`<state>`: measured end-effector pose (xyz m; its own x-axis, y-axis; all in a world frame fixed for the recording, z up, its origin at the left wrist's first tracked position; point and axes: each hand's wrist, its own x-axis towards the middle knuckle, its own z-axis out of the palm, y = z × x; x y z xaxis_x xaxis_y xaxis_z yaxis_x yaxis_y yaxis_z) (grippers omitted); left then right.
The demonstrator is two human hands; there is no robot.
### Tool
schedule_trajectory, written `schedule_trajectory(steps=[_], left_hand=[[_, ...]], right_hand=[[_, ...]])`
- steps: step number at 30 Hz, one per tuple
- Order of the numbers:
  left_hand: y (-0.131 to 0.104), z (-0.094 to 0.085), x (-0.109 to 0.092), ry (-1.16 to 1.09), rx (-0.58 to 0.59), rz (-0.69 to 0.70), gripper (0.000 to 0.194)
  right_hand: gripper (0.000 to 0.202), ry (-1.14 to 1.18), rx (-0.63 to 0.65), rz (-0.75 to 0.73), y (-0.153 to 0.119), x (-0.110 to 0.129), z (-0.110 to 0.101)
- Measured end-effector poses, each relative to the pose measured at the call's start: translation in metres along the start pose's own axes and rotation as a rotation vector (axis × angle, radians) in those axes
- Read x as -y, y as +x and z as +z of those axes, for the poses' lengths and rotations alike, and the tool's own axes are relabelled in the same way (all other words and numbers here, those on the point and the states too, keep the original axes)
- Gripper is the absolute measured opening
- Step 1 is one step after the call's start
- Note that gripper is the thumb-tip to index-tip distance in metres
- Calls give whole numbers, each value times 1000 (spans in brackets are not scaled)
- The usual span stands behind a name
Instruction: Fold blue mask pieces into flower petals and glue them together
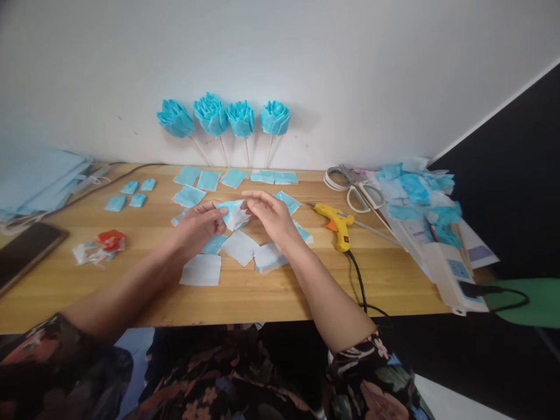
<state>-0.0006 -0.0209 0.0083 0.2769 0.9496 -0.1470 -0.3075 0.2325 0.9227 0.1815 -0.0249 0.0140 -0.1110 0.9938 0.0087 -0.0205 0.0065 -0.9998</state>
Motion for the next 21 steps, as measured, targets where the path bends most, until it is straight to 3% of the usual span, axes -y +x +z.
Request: schedule_trajectory(steps=[4,7,10,14,16,18,21], left_hand=[[1,0,2,-24,12,3,25],[2,-1,3,-35,3,-2,25],[4,-3,2,-44,-39,-4,24],[5,-6,0,-82,-22,-15,27],[5,-7,-1,-107,-15,-18,27],[5,-7,-2,-131,-9,-15,25],[5,-7,-2,-158,-10,-9,25]], right_hand=[[40,-7,116,-32,0,-8,5],[42,-108,116,-99,2,-8,3],[38,-340,-25,-212,-1,11,-13],[26,-700,-306,-344,-28,50,-62],[21,-811,-460,-295,-48,59,-93],[22,-968,-596,-146,-69,55,-122],[29,-1215,-642,166,-89,31,-151]])
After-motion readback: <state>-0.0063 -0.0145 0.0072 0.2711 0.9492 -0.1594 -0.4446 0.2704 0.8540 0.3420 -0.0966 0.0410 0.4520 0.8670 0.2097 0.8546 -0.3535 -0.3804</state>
